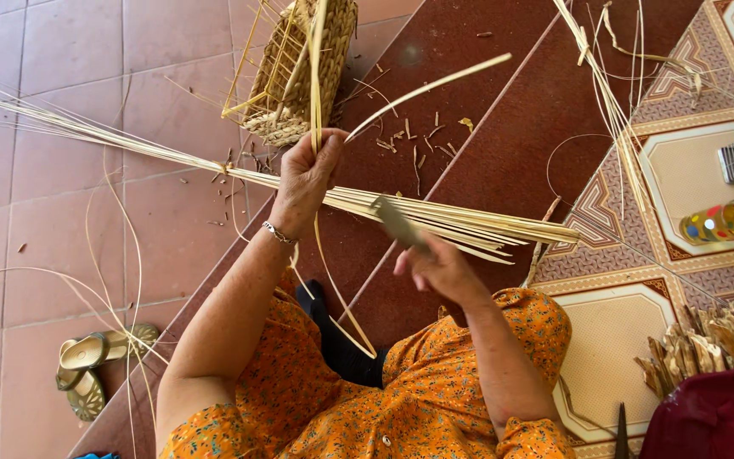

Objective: The person sits on the floor and uses a large knife to split long bamboo strips into thinner strands. They hold the bundle with one hand and carefully shave off thin layers with the other, producing flexible strips.

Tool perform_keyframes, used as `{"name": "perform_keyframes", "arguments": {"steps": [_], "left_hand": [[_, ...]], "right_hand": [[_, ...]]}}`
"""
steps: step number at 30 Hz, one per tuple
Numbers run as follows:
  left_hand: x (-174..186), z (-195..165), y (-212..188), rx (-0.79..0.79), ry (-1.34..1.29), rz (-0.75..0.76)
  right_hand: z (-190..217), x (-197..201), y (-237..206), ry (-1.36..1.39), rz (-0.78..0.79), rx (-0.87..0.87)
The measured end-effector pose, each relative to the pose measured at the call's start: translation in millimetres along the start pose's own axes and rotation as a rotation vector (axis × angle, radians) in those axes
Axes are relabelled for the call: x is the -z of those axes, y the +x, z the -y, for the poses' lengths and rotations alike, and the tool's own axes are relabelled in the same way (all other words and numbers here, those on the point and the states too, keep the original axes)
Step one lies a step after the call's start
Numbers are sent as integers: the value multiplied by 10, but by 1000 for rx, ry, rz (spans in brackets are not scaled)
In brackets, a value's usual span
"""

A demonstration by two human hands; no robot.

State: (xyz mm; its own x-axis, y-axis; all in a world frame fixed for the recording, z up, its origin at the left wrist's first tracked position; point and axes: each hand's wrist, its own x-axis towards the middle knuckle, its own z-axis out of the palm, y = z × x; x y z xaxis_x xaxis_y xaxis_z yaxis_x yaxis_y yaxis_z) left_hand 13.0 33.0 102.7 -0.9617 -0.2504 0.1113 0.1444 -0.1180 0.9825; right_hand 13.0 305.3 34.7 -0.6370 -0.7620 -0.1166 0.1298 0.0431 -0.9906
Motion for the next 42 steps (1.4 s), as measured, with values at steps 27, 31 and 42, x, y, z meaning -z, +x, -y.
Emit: {"name": "perform_keyframes", "arguments": {"steps": [27, 31, 42], "left_hand": [[-498, 11, -353, 377, -9, 237], [-577, 67, -368, 415, 36, 260], [-496, 138, -298, 277, 53, 177]], "right_hand": [[242, 233, 104, 593, -214, 353], [273, 157, 128, 431, -299, 374], [86, 338, 158, 1062, 239, 398]]}}
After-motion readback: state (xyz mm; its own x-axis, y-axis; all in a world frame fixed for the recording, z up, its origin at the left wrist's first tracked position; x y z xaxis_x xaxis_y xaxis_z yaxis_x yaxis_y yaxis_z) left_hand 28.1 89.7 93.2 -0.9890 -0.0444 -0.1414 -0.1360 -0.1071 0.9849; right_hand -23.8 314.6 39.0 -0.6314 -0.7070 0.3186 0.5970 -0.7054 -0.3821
